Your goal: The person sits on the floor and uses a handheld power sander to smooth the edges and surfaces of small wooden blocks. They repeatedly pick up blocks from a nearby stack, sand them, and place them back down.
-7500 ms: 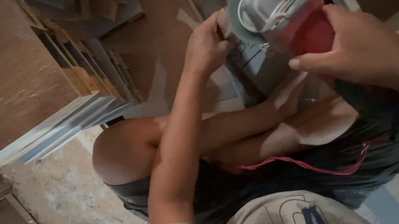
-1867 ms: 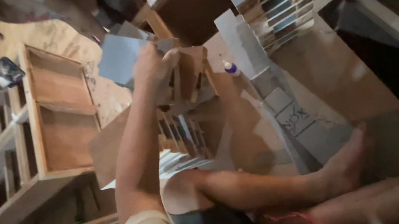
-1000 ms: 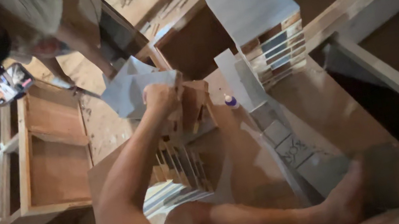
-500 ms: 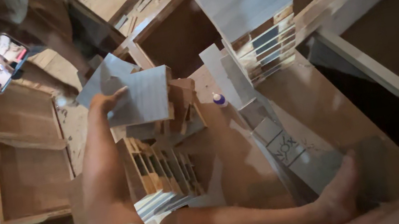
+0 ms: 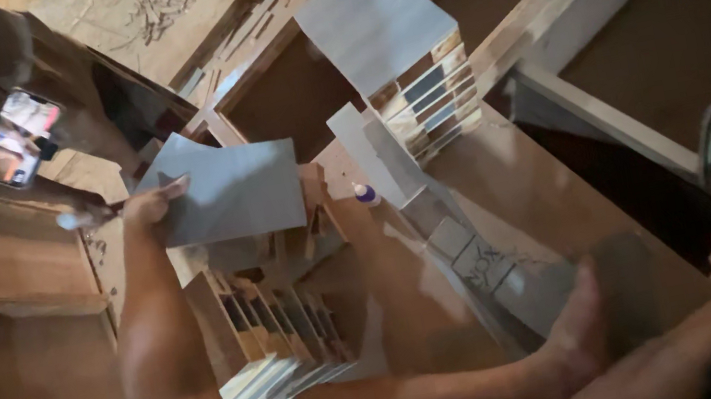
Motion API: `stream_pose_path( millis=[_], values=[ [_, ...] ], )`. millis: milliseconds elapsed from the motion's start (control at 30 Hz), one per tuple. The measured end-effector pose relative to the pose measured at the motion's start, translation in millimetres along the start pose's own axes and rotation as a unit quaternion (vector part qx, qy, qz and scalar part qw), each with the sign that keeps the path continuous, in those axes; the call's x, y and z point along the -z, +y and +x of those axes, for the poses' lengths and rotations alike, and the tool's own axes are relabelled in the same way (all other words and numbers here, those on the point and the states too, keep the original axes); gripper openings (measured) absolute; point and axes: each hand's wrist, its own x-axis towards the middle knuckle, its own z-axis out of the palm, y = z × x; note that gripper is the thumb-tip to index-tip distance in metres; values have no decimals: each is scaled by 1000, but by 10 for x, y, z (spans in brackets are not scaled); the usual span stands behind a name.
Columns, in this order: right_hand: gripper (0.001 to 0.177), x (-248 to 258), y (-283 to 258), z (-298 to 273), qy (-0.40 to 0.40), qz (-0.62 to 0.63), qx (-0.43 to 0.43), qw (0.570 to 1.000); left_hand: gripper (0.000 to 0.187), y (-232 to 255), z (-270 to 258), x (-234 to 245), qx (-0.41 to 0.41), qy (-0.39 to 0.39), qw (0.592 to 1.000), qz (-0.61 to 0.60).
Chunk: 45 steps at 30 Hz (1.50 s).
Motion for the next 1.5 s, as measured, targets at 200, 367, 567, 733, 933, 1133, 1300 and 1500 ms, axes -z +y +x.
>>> stream_pose_path(
  millis=[200,367,567,733,933,1133,1300,1500],
  values=[
    [41,-250,-296,-302,-27,21,17,999,24,257,-1193,-764,-319,90,935,128],
    [42,-334,-426,-433,-28,13,-9,999,28,165,-2017,-939,-408,98,891,173],
    [42,-400,-484,-460,-56,37,42,997,16,-634,-2335,-1803,-431,-115,895,-7],
    [37,-524,-566,-695,-44,18,71,996,7,-1450,-2173,-3148,-356,-76,929,-73],
    [36,-621,-713,-776,-47,34,67,996,11,-2500,-1593,-3747,-312,-183,912,-191],
    [35,-586,-720,-844,-57,-30,58,996,10,-3300,-1534,-3390,-294,-162,940,-69],
    [39,-955,-875,-1031,-118,-129,107,979,33,-3321,-1616,-3417,-214,-171,962,-16],
    [56,-1483,-995,-1308,-143,-444,151,872,29,-3230,-1728,-3457,-207,-191,956,-76]
  ],
)
